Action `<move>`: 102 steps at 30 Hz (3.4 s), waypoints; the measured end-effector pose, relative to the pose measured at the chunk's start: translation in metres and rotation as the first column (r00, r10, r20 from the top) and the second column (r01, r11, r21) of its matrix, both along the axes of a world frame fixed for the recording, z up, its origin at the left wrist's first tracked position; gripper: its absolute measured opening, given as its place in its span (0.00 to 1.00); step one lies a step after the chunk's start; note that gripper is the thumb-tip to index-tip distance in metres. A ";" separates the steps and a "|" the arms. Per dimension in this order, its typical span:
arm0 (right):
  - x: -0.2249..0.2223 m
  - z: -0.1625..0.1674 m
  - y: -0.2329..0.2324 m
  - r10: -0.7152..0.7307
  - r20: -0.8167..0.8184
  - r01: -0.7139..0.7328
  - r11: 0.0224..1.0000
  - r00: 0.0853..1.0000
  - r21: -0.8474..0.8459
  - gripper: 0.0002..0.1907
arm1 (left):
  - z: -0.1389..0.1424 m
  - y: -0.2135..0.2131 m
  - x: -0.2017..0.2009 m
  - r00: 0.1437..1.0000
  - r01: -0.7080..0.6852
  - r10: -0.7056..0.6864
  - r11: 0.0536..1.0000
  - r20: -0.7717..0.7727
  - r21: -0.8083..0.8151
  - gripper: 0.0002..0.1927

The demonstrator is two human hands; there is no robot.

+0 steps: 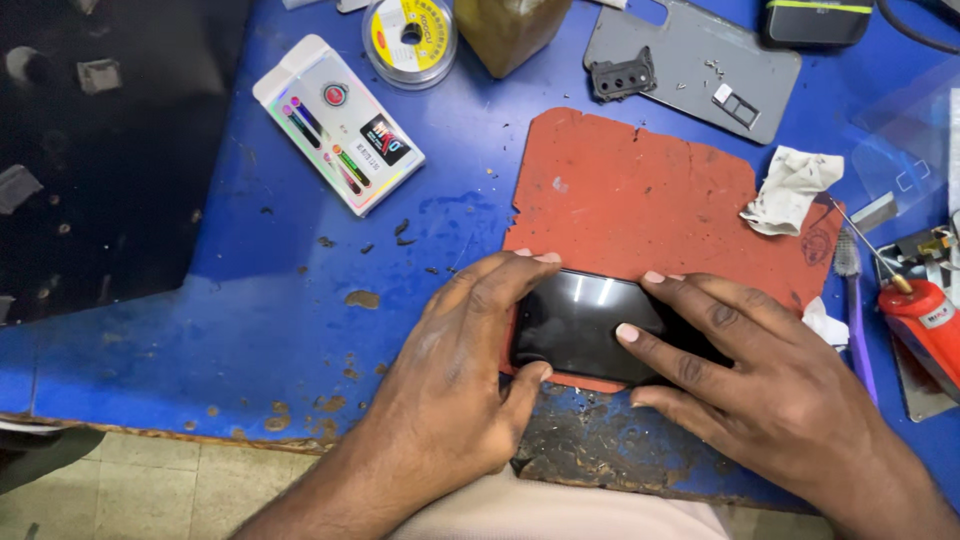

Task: The person wipes the screen and edges of a smartphone with a white cloth, then folds the cloth and continues wiping. The person then picks up a replacement screen, aligns it with the phone, and tests the phone's display and touch functionality.

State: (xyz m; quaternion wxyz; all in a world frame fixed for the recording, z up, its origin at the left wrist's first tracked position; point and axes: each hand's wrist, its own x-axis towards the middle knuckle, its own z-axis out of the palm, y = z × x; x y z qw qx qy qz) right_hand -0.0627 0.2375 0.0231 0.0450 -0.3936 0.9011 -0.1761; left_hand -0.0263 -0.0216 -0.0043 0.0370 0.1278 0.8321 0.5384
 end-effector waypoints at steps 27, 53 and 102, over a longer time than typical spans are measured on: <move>-0.001 -0.002 0.003 0.014 -0.003 -0.014 1.000 1.000 -0.001 0.28 | -0.001 0.003 0.000 1.000 -0.005 0.005 1.000 -0.018 -0.004 0.41; 0.054 -0.007 0.072 -0.704 0.116 0.710 0.674 0.701 -0.205 0.10 | -0.003 0.022 0.002 1.000 -0.025 0.025 0.999 -0.005 -0.026 0.39; 0.069 -0.014 0.103 -0.114 0.573 0.560 0.434 0.811 -0.706 0.52 | 0.090 0.144 -0.016 0.847 0.482 -0.446 0.873 -0.288 0.066 0.38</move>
